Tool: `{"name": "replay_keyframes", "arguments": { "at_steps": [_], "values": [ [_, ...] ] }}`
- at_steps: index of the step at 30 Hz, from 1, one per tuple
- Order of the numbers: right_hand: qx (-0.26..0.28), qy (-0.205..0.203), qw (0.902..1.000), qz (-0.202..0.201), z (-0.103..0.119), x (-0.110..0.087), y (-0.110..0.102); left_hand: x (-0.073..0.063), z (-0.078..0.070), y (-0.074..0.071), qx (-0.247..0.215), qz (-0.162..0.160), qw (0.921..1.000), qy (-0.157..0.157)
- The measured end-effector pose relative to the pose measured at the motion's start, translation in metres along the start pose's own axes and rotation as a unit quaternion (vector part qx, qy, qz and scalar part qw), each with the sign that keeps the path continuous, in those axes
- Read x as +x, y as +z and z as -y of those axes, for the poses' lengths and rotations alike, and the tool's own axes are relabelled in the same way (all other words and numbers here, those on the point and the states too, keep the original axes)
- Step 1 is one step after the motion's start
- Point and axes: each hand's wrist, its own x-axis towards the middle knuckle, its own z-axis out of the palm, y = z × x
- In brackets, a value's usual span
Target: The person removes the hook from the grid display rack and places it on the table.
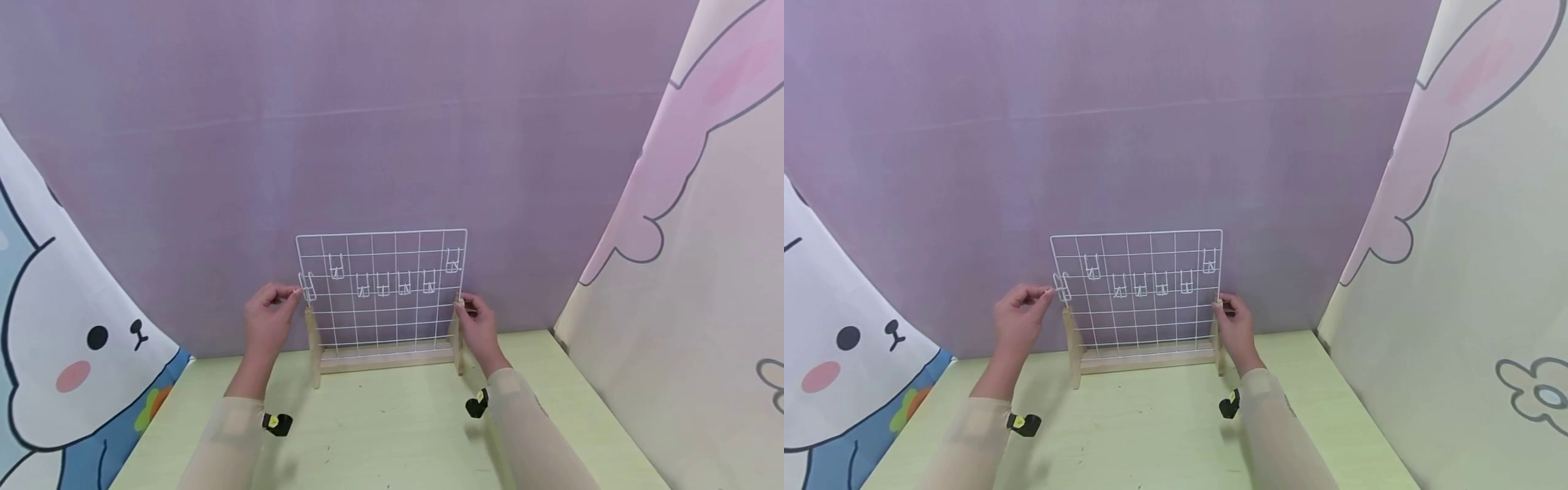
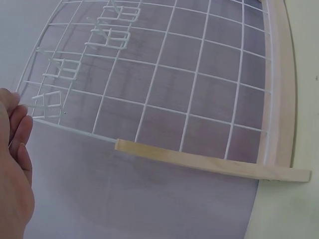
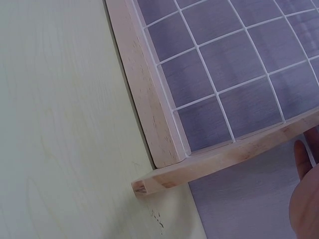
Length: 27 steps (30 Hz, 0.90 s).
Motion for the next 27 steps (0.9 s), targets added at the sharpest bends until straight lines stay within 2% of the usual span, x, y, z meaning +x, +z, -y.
{"name": "replay_keyframes", "arguments": {
  "at_steps": [4,7,13,27],
  "values": [
    [0.002,-0.001,1.0000,0.000,-0.002,0.000,0.000,-0.004,0.021,-0.003,0.009,0.014,0.9998,-0.011],
    [0.002,-0.004,1.0000,0.000,-0.002,0.000,0.000,-0.008,0.028,-0.007,0.009,0.033,0.9993,-0.014],
    [0.005,-0.003,1.0000,0.000,-0.001,0.000,0.000,-0.020,0.034,-0.011,0.023,0.071,0.9968,-0.027],
    [0.007,-0.013,0.9999,-0.002,-0.003,0.000,0.001,-0.036,0.040,-0.008,0.047,0.117,0.9910,-0.046]
  ]
}}
